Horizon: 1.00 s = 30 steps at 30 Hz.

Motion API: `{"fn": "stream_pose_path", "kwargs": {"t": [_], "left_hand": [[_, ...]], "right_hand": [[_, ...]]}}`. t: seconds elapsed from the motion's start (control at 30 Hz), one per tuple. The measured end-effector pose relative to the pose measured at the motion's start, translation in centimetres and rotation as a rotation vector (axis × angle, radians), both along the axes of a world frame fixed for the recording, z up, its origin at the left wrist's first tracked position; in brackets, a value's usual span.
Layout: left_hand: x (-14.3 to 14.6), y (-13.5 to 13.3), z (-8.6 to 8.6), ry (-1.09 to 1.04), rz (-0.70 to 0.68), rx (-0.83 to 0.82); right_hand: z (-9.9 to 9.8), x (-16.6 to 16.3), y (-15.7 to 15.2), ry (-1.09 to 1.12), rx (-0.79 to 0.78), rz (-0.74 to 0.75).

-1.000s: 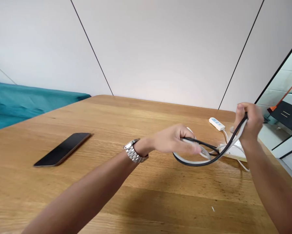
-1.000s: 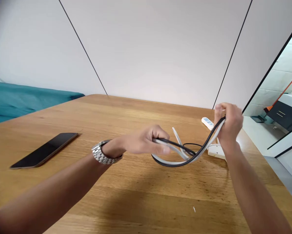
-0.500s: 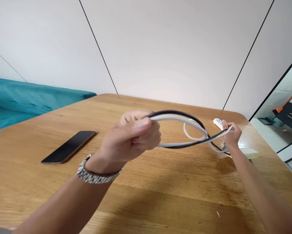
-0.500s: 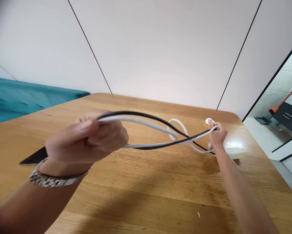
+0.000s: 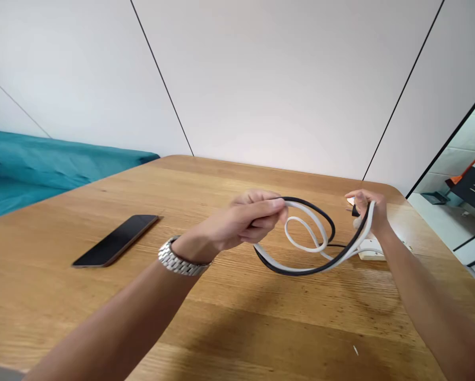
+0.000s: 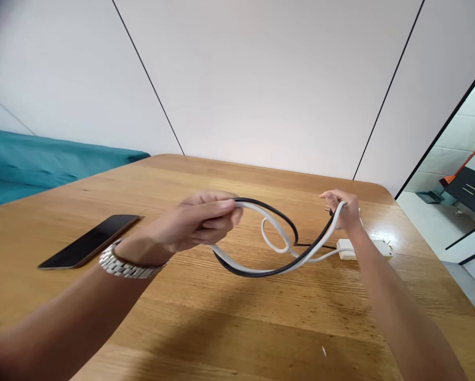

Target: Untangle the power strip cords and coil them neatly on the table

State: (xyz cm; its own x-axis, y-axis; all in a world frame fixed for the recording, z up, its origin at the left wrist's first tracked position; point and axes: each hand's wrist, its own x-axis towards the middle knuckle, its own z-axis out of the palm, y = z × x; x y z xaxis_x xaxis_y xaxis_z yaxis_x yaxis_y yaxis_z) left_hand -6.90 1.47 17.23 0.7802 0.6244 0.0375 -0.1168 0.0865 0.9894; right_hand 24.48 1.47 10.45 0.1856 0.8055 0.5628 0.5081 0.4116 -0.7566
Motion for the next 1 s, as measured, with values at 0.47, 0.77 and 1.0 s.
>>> {"fn": "stream_pose_path", "kwargs": {"t": [0.47, 0.77, 1.0], "left_hand": [[3.3, -1.7, -1.2, -0.039, -0.007, -0.052], [0.2, -3.4, -1.7, 0.161, 0.136, -0.043], [-1.3, -1.8, -2.5, 0.319, 0.227, 0.107]], "right_hand": [[-0.4, -6.6, -2.4, -0.351, -0.238, -0.153], [-2.3, -2.7, -1.6, -0.781, -0.045, -0.581], [-2.5, -1.4, -2.3, -0.962, -0.151, -0.416]]}}
